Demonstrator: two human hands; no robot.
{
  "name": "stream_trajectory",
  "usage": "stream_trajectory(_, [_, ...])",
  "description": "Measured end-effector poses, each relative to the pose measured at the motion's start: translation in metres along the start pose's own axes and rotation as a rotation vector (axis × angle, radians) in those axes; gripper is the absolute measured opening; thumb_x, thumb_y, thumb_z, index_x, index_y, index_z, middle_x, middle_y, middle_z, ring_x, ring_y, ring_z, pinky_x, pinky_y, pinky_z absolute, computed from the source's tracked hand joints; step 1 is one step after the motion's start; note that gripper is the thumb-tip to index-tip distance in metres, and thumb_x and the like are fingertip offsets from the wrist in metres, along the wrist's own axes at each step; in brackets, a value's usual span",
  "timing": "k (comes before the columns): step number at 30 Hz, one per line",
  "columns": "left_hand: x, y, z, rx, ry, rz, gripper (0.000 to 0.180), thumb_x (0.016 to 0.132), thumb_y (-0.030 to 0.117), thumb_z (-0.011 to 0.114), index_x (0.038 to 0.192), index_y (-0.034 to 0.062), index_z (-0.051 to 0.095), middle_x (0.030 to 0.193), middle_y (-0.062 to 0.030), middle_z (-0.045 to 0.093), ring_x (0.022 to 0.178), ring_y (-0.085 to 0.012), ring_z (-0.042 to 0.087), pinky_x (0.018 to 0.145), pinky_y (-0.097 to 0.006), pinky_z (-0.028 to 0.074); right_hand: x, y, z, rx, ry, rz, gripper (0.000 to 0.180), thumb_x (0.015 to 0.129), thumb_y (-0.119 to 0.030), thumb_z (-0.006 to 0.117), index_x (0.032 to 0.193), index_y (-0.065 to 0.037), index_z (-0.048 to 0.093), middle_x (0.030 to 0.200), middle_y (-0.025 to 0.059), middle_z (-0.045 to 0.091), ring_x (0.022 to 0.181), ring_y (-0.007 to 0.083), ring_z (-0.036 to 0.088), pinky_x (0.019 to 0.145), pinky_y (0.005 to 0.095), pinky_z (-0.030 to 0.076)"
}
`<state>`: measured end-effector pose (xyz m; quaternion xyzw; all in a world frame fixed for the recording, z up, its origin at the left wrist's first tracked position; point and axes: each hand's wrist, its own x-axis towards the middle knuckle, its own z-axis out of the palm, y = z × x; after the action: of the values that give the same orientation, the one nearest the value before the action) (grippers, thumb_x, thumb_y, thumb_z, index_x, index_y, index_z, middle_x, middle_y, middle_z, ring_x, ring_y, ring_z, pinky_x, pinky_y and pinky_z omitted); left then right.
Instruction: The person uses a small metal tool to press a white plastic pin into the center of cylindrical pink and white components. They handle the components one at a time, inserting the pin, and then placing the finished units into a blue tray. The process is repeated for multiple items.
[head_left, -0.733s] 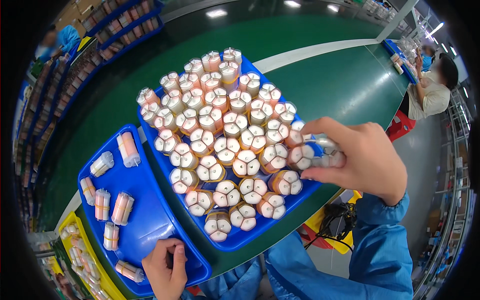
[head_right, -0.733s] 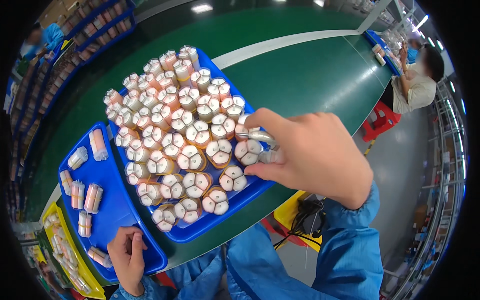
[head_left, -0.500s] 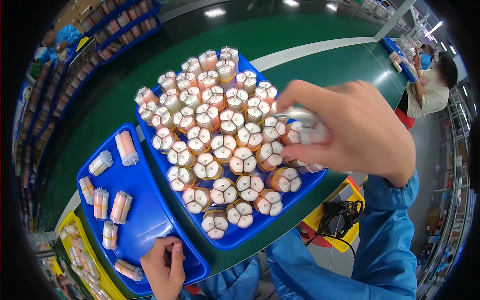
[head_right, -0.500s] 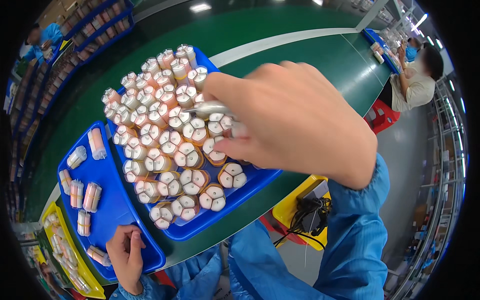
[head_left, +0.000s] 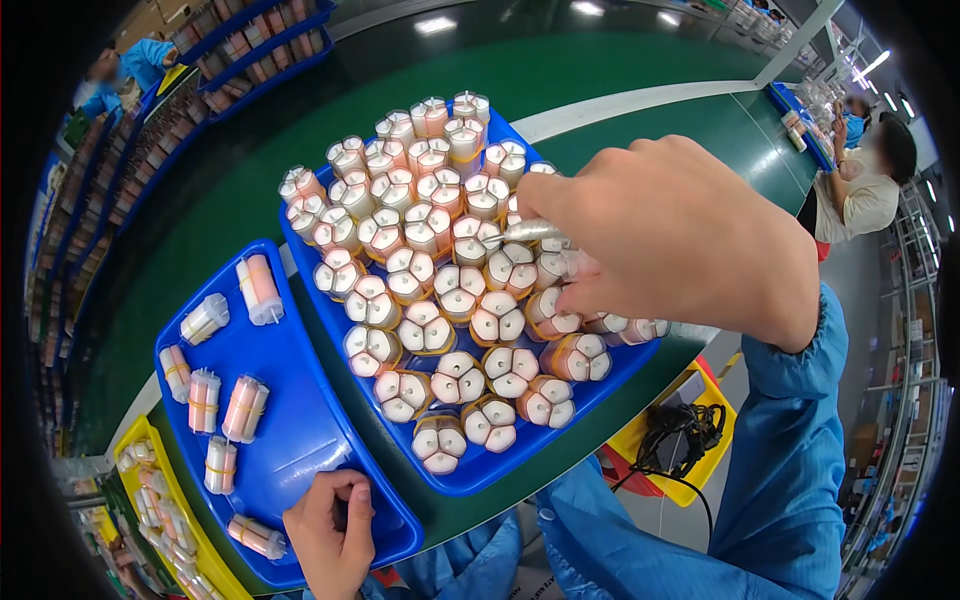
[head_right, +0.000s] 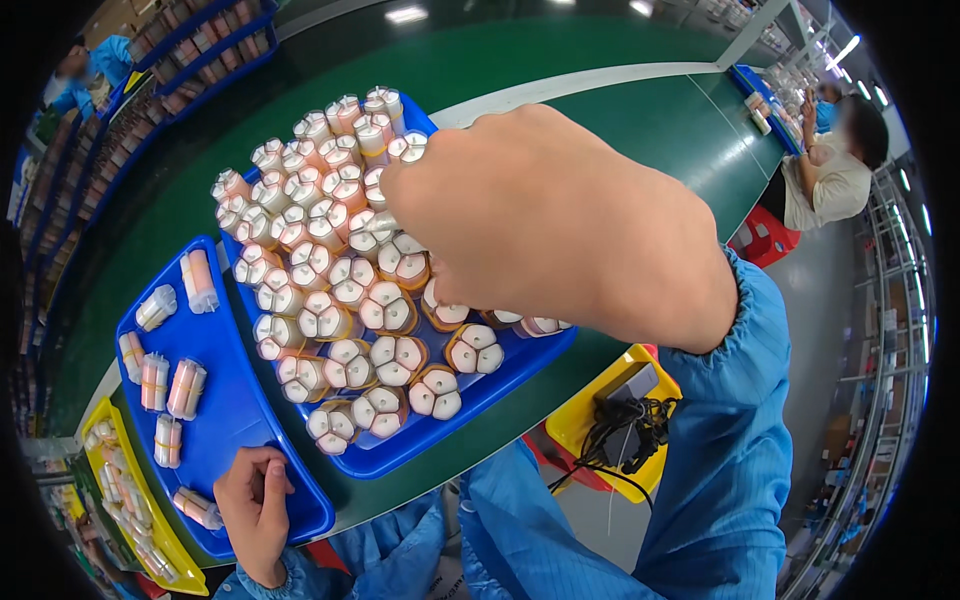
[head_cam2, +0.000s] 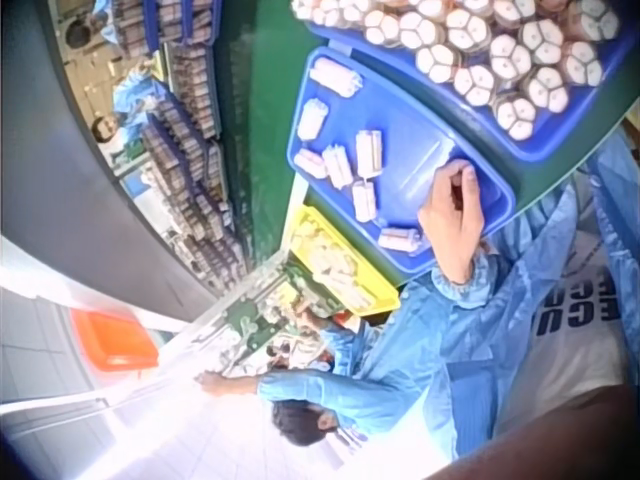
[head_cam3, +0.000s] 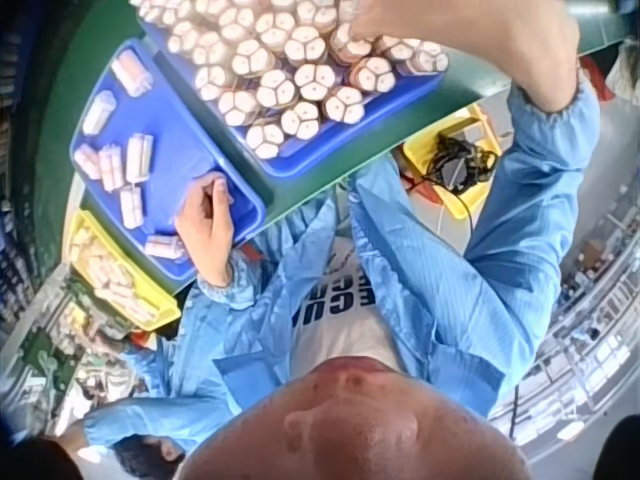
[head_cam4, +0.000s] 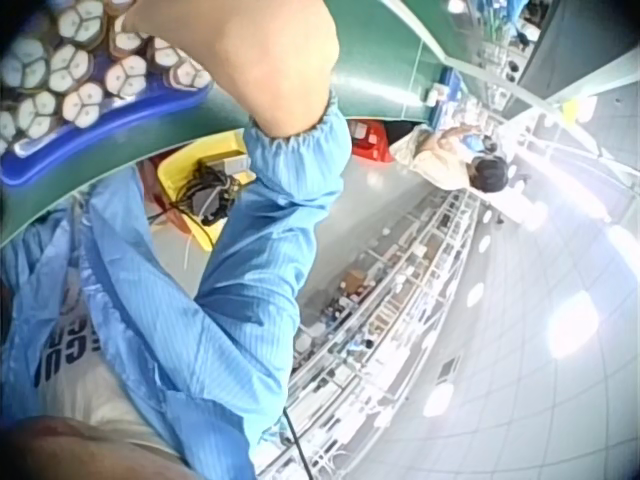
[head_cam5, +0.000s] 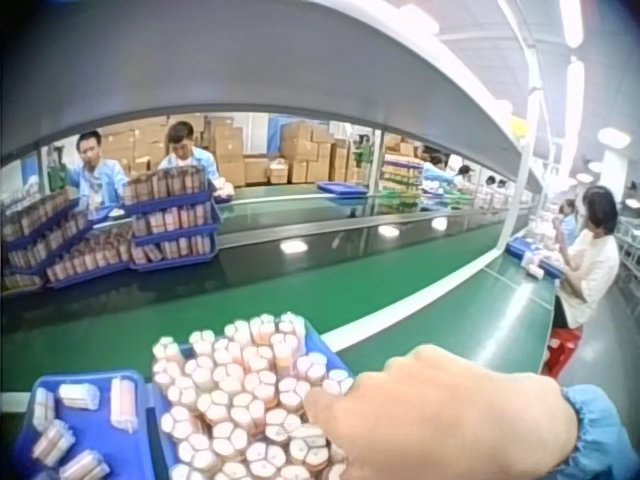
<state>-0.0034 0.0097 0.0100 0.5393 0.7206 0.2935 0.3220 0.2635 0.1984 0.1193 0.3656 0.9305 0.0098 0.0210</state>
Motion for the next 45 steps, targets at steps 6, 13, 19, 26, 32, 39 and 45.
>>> stream_trajectory(6, [-0.001,-0.003,0.001,-0.006,0.014,-0.002,0.014,0.090,0.010,0.055,0.083,-0.0020,0.057,0.059,-0.0042,0.055,0.052,-0.0078,0.052,0.048,-0.021,0.034,0.006,-0.007,0.000,-0.026,-0.130,0.046,0.043,0.066,-0.023,0.080,0.099,-0.005,0.059,0.066,0.0097,0.065,0.069,0.0297,0.066,0.060,0.0384,0.048])
stream_trajectory(13, [0.001,-0.001,0.001,-0.004,0.000,0.003,0.013,0.090,0.009,0.054,0.083,-0.0026,0.057,0.059,-0.0054,0.055,0.052,-0.0086,0.052,0.049,-0.021,0.035,0.005,0.002,0.001,-0.023,-0.030,-0.019,0.042,0.066,-0.019,0.078,0.100,-0.004,0.058,0.067,0.0101,0.065,0.069,0.0301,0.066,0.059,0.0384,0.048])
stream_trajectory(19, [0.001,-0.002,0.000,-0.008,-0.006,-0.002,0.014,0.090,0.008,0.054,0.083,-0.0028,0.056,0.060,-0.0057,0.055,0.052,-0.0090,0.053,0.048,-0.022,0.036,0.007,0.002,0.002,0.025,-0.032,-0.048,0.043,0.066,-0.017,0.078,0.101,-0.004,0.058,0.066,0.0072,0.066,0.069,0.0287,0.066,0.059,0.0379,0.049])
stream_trajectory(26, [0.002,-0.001,0.000,-0.005,-0.006,-0.011,0.013,0.090,0.008,0.055,0.083,-0.0030,0.057,0.060,-0.0060,0.055,0.052,-0.0091,0.053,0.048,-0.022,0.036,0.011,0.001,-0.001,0.025,-0.104,-0.005,0.044,0.065,-0.017,0.079,0.103,-0.005,0.058,0.065,0.0062,0.066,0.069,0.0283,0.066,0.059,0.0377,0.049])
stream_trajectory(32, [0.002,0.000,0.000,0.003,-0.002,-0.016,0.014,0.090,0.008,0.055,0.083,-0.0031,0.057,0.059,-0.0061,0.055,0.052,-0.0092,0.053,0.048,-0.022,0.035,0.010,0.002,0.000,0.062,-0.080,-0.017,0.045,0.065,-0.016,0.079,0.104,-0.006,0.058,0.066,0.0060,0.066,0.069,0.0279,0.066,0.060,0.0378,0.049])
stream_trajectory(39, [0.002,0.002,0.000,0.009,-0.005,-0.011,0.014,0.090,0.009,0.055,0.082,-0.0028,0.056,0.059,-0.0060,0.055,0.051,-0.0088,0.052,0.047,-0.022,0.034,0.011,0.002,-0.001,0.068,-0.117,0.001,0.047,0.064,-0.017,0.080,0.104,-0.006,0.058,0.065,0.0053,0.066,0.068,0.0278,0.066,0.059,0.0375,0.049])
stream_trajectory(45, [0.002,0.000,0.000,0.009,-0.003,-0.019,0.014,0.090,0.009,0.055,0.082,-0.0028,0.056,0.059,-0.0056,0.055,0.051,-0.0085,0.052,0.047,-0.021,0.034,0.011,0.003,-0.002,0.076,-0.059,-0.040,0.047,0.064,-0.019,0.081,0.103,-0.006,0.058,0.063,0.0058,0.065,0.067,0.0286,0.066,0.058,0.0379,0.048])
